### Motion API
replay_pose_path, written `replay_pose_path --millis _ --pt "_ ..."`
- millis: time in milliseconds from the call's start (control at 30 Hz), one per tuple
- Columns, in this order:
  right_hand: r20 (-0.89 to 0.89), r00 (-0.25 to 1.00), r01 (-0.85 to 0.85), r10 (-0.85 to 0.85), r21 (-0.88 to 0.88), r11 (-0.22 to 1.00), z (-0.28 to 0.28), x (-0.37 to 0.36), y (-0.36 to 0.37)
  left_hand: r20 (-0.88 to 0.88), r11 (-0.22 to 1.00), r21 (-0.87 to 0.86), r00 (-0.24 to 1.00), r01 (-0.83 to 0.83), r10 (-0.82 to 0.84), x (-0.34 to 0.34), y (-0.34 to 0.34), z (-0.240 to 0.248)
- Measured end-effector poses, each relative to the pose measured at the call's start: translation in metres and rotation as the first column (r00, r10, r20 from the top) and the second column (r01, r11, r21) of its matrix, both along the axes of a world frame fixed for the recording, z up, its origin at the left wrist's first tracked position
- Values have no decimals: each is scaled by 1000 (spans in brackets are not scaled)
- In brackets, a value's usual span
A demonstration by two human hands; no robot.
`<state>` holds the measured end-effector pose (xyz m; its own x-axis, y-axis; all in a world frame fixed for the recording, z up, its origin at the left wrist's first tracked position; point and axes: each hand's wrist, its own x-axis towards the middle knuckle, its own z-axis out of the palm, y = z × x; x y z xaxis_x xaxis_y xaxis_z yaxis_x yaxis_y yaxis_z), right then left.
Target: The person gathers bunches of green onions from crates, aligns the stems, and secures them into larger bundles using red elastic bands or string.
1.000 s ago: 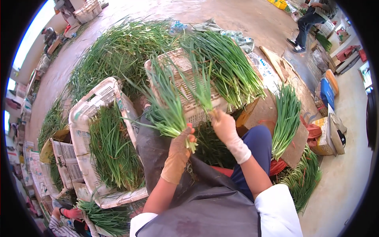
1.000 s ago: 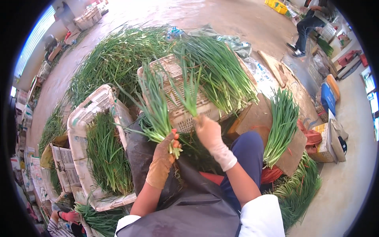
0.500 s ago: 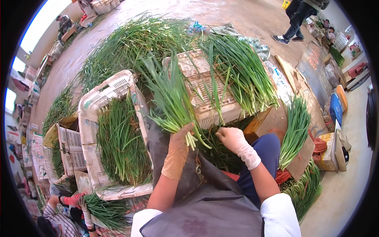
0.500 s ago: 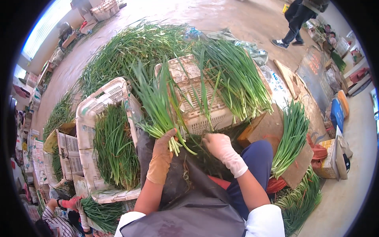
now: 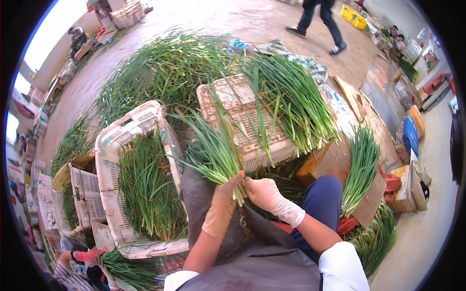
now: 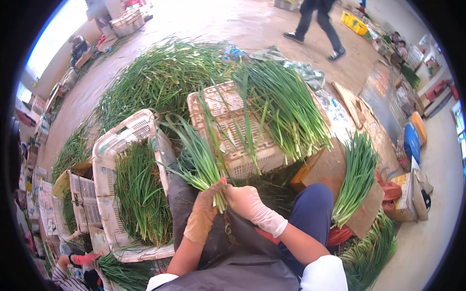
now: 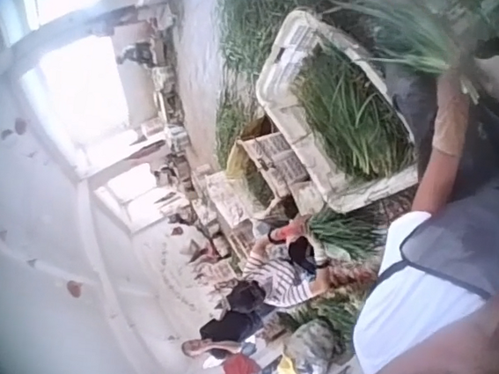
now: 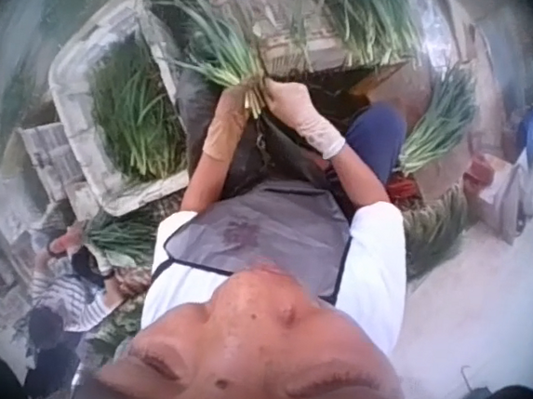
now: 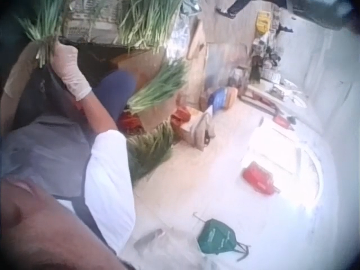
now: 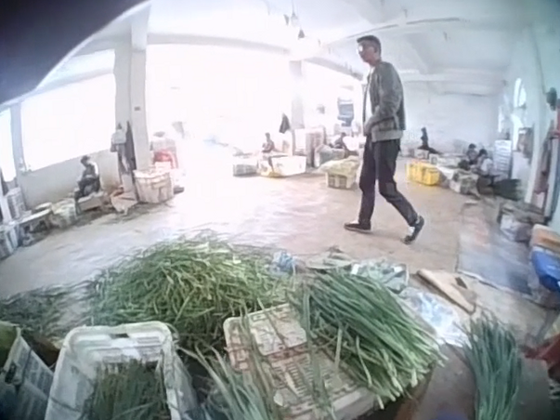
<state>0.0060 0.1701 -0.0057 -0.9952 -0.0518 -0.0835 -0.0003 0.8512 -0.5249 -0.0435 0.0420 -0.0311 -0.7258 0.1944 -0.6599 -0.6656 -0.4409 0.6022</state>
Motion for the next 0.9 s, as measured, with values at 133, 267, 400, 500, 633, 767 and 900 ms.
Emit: replay_pose_path --millis 133,267,400,500,633,767,900 --pt "-209 978 -32 -27 -273 961 -22 -17 40 45 994 109 998 33 -38 -7 -22 3" --pt "-93 781 624 -618 65 779 -45 -60 77 -90 967 255 996 10 14 -14 -19 40" --pt "190 829 499 -526 -678 540 -29 -51 69 -146 978 193 988 79 -51 -14 -13 26" --pt "221 881 388 -418 -843 372 -5 -19 38 -35 988 103 994 111 -108 -1 9 16" --pt "219 919 367 -326 -777 511 0 15 26 66 983 62 982 174 -178 9 29 14" --pt "209 904 370 -373 -819 438 0 29 19 16 994 81 997 74 -75 -1 6 22" --pt "366 872 478 -325 -778 406 3 42 45 -59 970 208 988 -128 143 -30 -22 34"
